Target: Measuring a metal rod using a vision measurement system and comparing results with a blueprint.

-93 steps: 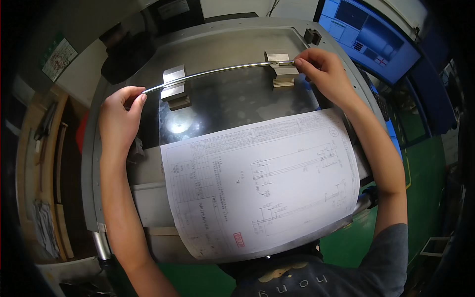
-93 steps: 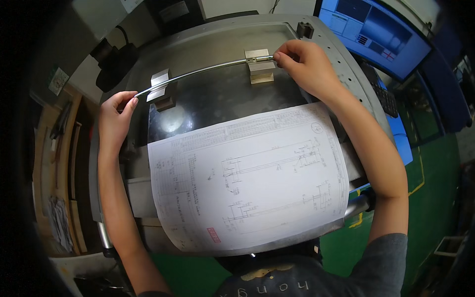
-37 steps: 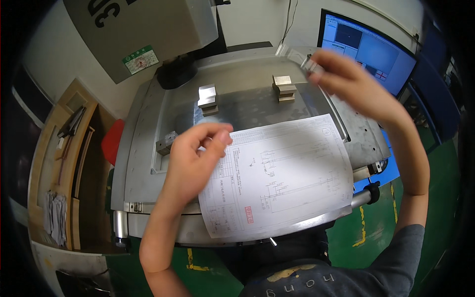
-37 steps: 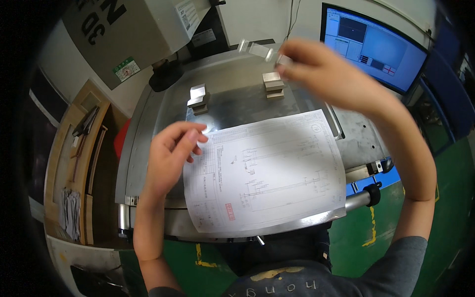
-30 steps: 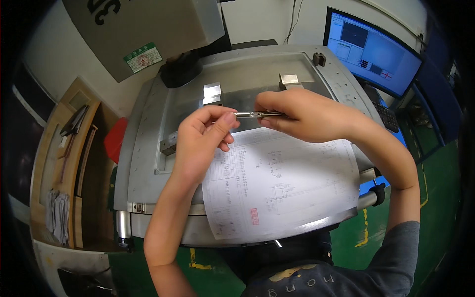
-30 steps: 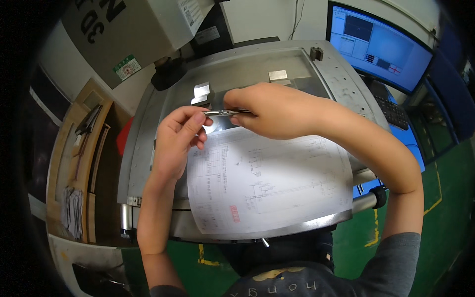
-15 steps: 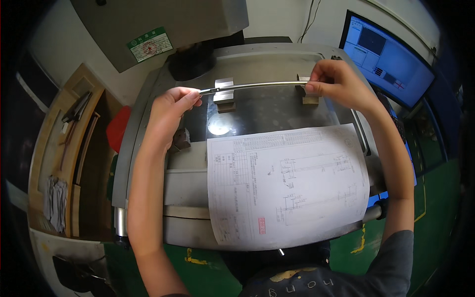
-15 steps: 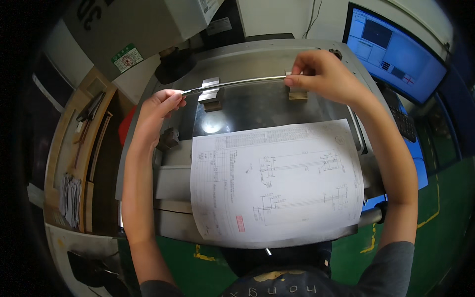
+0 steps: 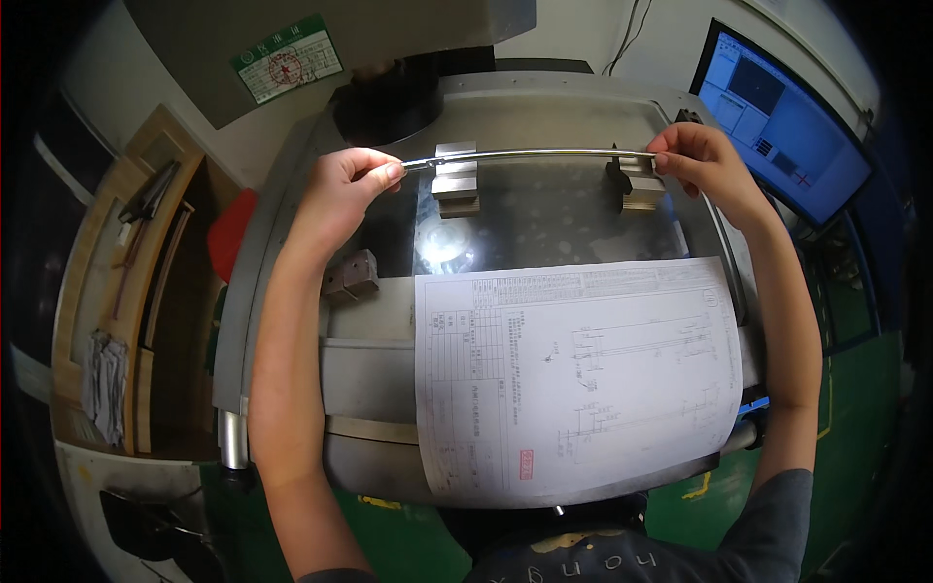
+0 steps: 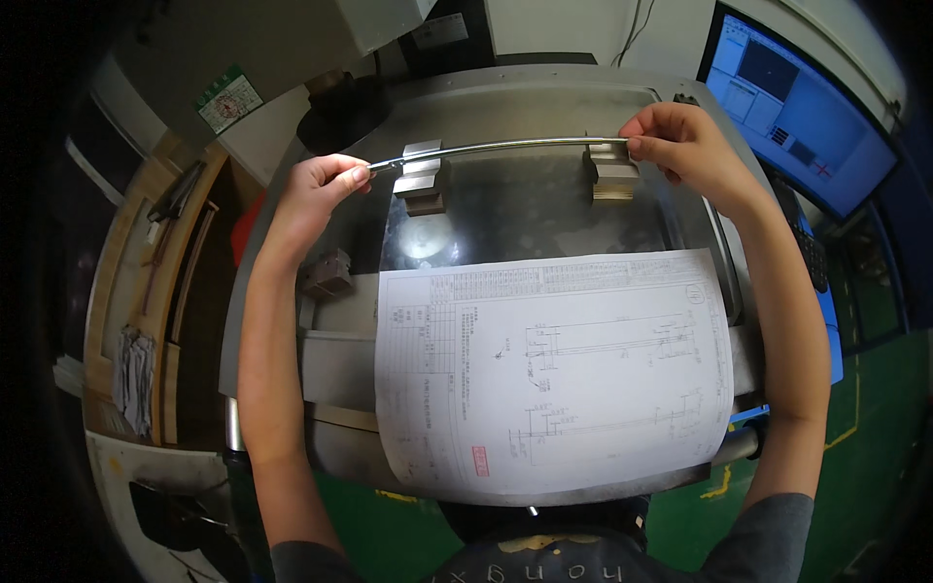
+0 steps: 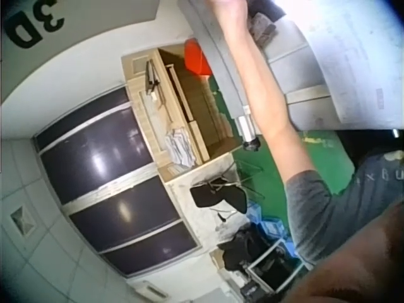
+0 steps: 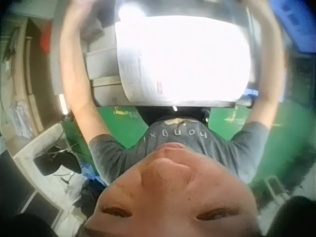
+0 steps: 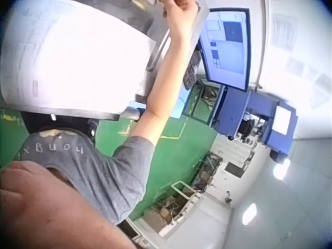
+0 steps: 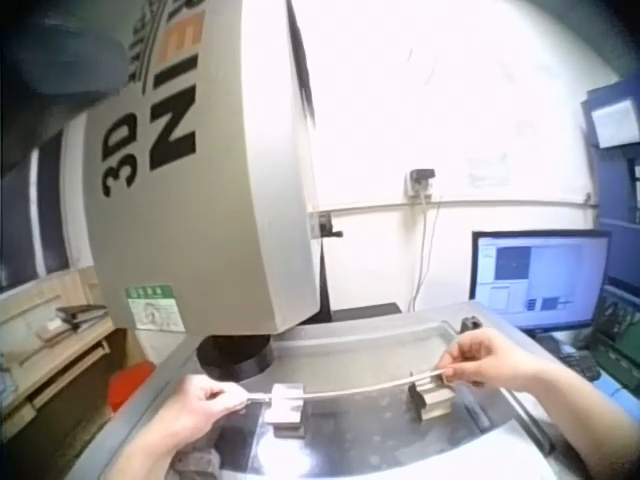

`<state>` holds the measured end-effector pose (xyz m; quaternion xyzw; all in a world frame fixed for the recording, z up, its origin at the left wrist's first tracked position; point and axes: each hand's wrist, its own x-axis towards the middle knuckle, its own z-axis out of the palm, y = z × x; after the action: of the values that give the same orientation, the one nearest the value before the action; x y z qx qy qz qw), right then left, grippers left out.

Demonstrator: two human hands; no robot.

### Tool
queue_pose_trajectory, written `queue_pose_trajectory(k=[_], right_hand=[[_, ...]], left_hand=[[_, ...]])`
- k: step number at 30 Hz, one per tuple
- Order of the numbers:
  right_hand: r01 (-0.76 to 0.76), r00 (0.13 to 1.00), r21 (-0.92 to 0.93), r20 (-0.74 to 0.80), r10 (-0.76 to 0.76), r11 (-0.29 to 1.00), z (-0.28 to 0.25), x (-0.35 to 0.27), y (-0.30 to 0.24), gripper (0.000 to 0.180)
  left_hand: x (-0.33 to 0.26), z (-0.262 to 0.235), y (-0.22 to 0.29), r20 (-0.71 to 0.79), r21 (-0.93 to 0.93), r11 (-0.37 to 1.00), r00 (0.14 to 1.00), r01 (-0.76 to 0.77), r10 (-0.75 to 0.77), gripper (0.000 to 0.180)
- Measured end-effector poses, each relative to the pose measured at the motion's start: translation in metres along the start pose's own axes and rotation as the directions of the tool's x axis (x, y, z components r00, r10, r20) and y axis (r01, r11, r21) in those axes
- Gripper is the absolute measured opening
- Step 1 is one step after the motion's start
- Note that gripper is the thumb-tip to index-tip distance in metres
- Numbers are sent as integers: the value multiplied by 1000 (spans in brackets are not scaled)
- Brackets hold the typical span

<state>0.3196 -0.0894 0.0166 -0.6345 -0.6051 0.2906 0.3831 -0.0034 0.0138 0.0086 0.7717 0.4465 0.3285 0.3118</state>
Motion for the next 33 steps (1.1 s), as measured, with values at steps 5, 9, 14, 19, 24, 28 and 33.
queue_pose_trajectory(k=[5,9,14,19,24,28,33], right_hand=[[-23,999,21,-43,24,1000,1,0,5,9],[-35,997,22,-71,37,999,4,1,5,9],[-24,992,-13,-123,22,1000,11,-4,3,9],[-81,990,-5,-116,79,997,14,-7,-2,8],[-92,988,46,-117,97,995,15,-7,1,9],[-91,988,88,-121,101,992,16,-7,2,9],[-95,980,99,-163,110,991,18,-6,5,9]], left_hand=[[2,0,-8,-26,33,999,999,-19,20,13],[3,0,-10,-21,58,998,999,-26,28,14],[2,1,-15,-24,110,993,999,-34,37,15],[2,2,-16,-39,170,985,998,-38,45,16],[2,0,-18,-48,195,980,997,-42,52,17],[1,-1,-16,-51,209,978,998,-11,22,17],[0,0,-14,-44,219,976,999,-15,25,18]])
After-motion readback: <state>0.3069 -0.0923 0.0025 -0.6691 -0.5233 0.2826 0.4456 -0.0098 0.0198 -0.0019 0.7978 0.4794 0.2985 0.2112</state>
